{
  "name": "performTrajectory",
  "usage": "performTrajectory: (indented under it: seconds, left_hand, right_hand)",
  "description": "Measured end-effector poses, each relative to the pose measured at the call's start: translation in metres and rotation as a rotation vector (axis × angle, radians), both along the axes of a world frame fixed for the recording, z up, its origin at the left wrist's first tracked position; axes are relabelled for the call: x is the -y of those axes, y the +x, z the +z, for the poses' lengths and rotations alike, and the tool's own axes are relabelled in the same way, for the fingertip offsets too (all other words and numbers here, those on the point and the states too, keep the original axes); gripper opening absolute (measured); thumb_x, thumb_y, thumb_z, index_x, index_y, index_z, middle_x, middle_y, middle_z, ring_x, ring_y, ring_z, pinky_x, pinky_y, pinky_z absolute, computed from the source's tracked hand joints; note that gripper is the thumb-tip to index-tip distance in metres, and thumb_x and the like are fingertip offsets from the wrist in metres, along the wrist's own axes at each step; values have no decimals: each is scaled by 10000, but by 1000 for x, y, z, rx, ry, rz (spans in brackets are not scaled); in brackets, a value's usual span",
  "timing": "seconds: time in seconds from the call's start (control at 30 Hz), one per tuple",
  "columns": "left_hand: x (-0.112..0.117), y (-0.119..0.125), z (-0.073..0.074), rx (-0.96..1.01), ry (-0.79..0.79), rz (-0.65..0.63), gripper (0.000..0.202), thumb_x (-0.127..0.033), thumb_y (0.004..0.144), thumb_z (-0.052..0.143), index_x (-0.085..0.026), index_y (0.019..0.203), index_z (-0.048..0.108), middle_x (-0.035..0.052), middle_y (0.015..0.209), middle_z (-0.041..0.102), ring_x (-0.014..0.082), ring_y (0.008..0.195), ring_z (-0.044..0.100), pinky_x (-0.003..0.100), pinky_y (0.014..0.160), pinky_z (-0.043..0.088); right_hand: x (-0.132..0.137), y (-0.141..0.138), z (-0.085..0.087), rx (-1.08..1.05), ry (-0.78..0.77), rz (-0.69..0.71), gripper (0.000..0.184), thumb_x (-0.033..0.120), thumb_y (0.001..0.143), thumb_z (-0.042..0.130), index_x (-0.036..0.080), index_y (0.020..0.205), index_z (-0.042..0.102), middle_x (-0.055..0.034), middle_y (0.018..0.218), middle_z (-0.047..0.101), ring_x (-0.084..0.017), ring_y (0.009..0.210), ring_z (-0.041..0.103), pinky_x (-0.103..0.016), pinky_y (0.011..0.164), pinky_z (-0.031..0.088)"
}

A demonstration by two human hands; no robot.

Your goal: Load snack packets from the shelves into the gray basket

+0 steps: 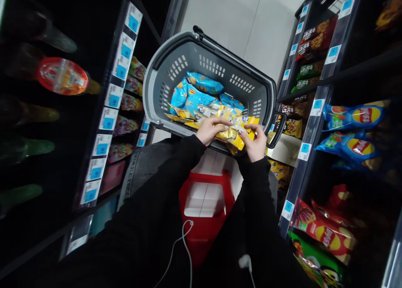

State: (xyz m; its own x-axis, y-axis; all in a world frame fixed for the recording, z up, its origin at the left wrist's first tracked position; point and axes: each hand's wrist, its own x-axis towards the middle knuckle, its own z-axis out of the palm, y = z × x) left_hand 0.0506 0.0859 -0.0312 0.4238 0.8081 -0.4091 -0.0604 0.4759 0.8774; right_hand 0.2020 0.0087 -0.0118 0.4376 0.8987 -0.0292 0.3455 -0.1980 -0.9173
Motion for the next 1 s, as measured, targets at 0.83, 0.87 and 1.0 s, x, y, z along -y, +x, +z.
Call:
performTrajectory:
  seconds: [0.83,0.87,1.0]
  left_hand:
    - [0,0,11,-215,304,74,243,-367,541,737,-155,565,621,32,825,604,215,892,555,383,882,418]
    - [0,0,11,-232,306,82,256,-367,534,743,-152,572,610,24,788,598,207,865,557,380,871,422]
    - [0,1,2,-172,309,124,341,-348,538,746,-159,768,580,9,810,592,189,856,560,354,852,429]
  right_hand:
    - [-3,-11,1,102,100,-164,291,350,656,705,169,570,494,30,640,451,-116,674,468,-266,689,402]
    - [-3,-12,0,83,81,-178,288,351,646,708,172,605,486,33,654,452,-112,674,471,-259,680,409]
    - [-5,-14,-2,-96,66,-243,428,365,584,734,203,863,453,35,770,481,-101,710,510,-235,664,451]
